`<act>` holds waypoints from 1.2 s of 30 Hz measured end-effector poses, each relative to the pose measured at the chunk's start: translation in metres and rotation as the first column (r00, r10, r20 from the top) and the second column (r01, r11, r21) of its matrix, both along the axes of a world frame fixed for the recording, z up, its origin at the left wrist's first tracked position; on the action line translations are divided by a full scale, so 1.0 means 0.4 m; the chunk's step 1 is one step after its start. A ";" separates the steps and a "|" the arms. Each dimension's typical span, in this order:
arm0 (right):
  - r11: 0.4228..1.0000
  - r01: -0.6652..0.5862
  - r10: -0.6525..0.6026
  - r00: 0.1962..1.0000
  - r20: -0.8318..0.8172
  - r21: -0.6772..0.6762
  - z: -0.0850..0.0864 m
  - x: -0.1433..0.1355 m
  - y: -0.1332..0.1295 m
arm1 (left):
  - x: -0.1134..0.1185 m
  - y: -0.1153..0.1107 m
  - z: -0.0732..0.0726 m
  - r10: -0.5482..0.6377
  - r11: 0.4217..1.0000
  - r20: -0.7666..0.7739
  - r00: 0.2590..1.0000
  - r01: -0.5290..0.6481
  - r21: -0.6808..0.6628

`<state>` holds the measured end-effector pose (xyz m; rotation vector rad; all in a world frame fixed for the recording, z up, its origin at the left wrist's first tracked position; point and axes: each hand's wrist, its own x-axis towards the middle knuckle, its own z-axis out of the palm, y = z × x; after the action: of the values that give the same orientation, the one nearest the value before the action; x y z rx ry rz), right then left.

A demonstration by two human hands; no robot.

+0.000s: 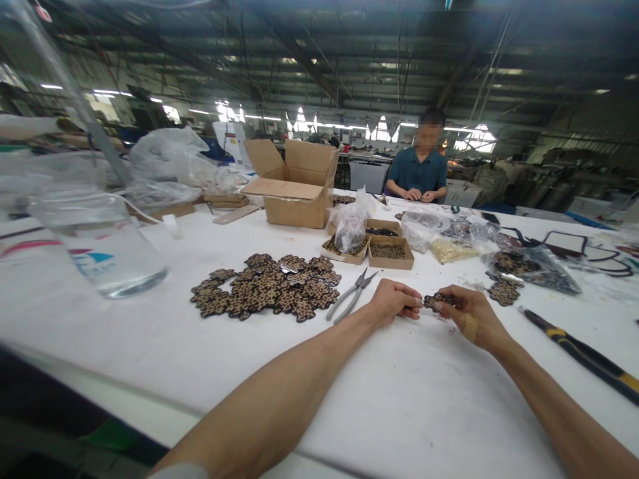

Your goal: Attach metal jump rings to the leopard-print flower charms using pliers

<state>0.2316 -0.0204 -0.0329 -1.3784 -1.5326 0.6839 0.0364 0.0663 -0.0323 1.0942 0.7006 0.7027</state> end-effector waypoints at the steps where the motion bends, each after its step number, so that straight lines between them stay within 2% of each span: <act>1: 1.000 0.005 -0.005 1.000 0.006 0.005 0.000 -0.001 -0.001 | 0.000 0.000 0.001 -0.002 1.000 -0.003 1.000 0.002 -0.001; 12: 0.996 0.019 -0.034 0.985 0.170 0.091 0.013 -0.015 -0.014 | -0.002 -0.003 0.013 -0.013 0.999 -0.054 0.998 0.011 -0.037; 20: 0.962 -0.010 -0.076 0.951 0.300 0.273 0.038 -0.037 -0.033 | -0.004 -0.005 0.011 -0.026 0.999 -0.052 0.998 0.024 -0.040; 26: 0.973 0.025 -0.088 0.959 0.270 0.229 0.029 -0.028 -0.030 | -0.003 -0.002 0.004 -0.041 0.998 -0.090 0.995 0.044 0.033; 32: 0.967 -0.057 -0.027 0.947 0.321 0.249 0.051 -0.041 -0.051 | -0.014 0.014 0.014 -0.115 0.975 -0.187 0.976 0.147 0.168; 36: 0.971 -0.017 -0.041 0.970 0.238 0.237 0.049 -0.045 -0.048 | -0.028 0.015 0.030 -0.149 0.980 -0.126 0.981 0.163 0.112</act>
<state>0.2136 -0.0398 -0.0133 -1.3222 -1.7329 0.3184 0.0253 0.0724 -0.0202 1.2957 0.6695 0.5555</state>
